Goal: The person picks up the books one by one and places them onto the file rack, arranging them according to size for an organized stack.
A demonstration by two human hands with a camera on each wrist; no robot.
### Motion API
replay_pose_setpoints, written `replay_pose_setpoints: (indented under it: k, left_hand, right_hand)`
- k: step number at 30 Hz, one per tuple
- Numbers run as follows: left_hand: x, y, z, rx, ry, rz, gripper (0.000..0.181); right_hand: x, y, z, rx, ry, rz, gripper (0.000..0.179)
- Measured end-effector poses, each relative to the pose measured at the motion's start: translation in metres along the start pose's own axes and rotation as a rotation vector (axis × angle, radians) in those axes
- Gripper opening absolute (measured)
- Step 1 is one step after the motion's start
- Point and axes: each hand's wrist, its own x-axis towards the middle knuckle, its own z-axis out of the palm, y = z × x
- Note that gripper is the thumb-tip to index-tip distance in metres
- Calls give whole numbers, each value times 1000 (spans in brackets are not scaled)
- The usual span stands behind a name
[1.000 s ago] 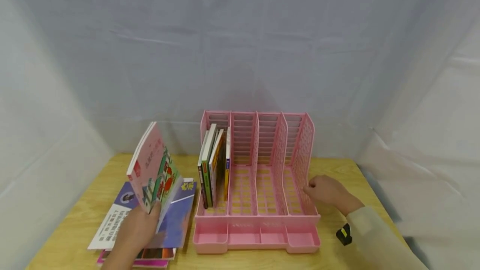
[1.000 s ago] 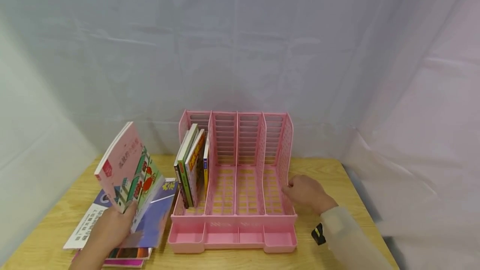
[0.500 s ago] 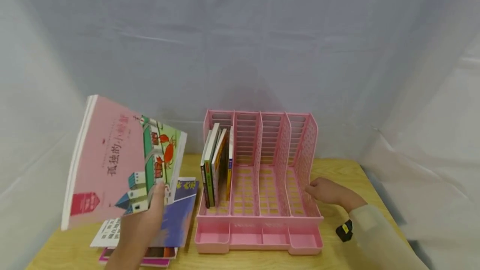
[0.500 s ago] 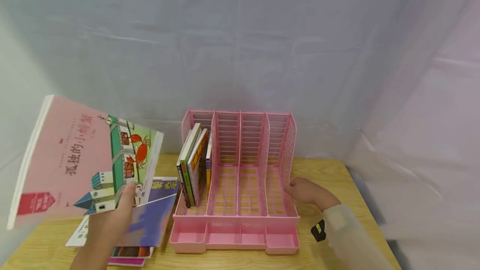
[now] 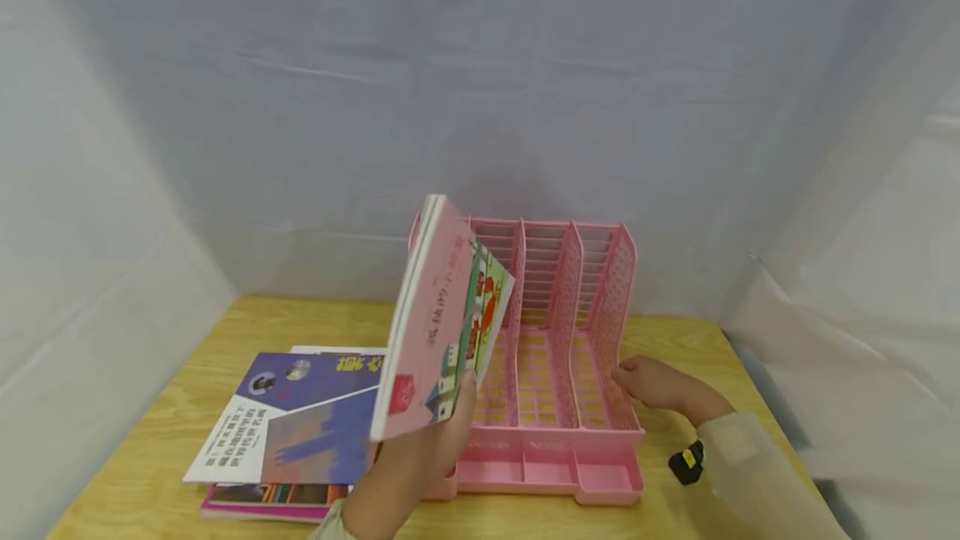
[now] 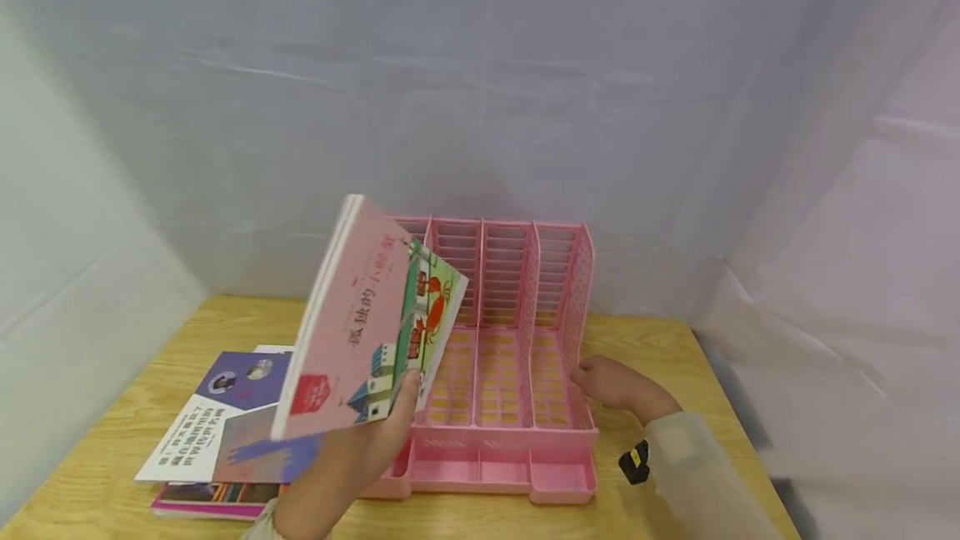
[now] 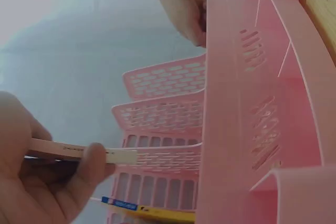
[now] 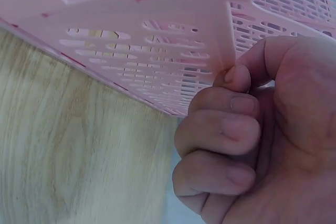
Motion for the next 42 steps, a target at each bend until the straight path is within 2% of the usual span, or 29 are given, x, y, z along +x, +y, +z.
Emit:
replay_pose_setpoints:
  k: [1,2,3,5,6,8,11,13,14,16,19,20,22,26,29,33,35,38,40,42]
  left_hand:
    - [4,8,-2,-32,-59,-26,70]
    - [9,18,-3,-54,-125,-103,69]
    - [11,18,-2,-61,-183,-182,62]
    - [12,11,5,7,-288,-332,31]
    - [12,4,9,52,-337,-367,24]
    - [11,-10,18,152,-417,-397,33]
    - [11,-25,29,205,-481,-387,44]
    - [10,-32,34,250,-505,-355,54]
    - [10,-34,36,281,-513,-323,52]
    - [8,-38,40,342,-503,-248,49]
    - [6,-44,44,399,-443,-151,43]
    - [5,-46,46,399,-427,-140,42]
    - [4,-51,49,385,-419,-161,45]
    - [1,-61,54,409,-514,-180,50]
    - [1,-62,56,450,-585,-146,55]
    - [3,-60,53,481,-608,-99,58]
    - [3,-56,49,458,-617,-124,66]
    - [4,-46,41,402,-657,-205,85]
    - [6,-38,36,357,-690,-262,88]
    - [10,-33,33,326,-719,-295,83]
  right_hand:
    - [1,0,0,-1,4,-6,45]
    - [1,0,1,-3,8,-10,45]
    - [2,-1,1,-3,11,-14,44]
    - [2,-1,2,7,15,-3,43]
    - [1,-1,2,14,17,4,43]
    - [1,-1,3,18,23,16,41]
    - [-1,-1,5,29,36,22,41]
    - [-1,0,6,23,42,16,41]
    - [-1,0,6,23,41,13,41]
    - [-1,1,7,20,40,7,41]
    - [0,1,8,19,44,4,40]
    - [0,1,8,21,48,2,39]
    - [-1,1,9,21,58,1,38]
    - [-2,0,9,22,58,4,38]
    - [-2,-1,9,28,58,-3,40]
    - [-1,0,9,47,70,-22,41]
    - [0,2,10,54,76,-22,42]
    - [1,4,12,59,79,-19,41]
    - [1,4,12,57,79,-22,41]
    - [2,5,13,56,81,-31,41]
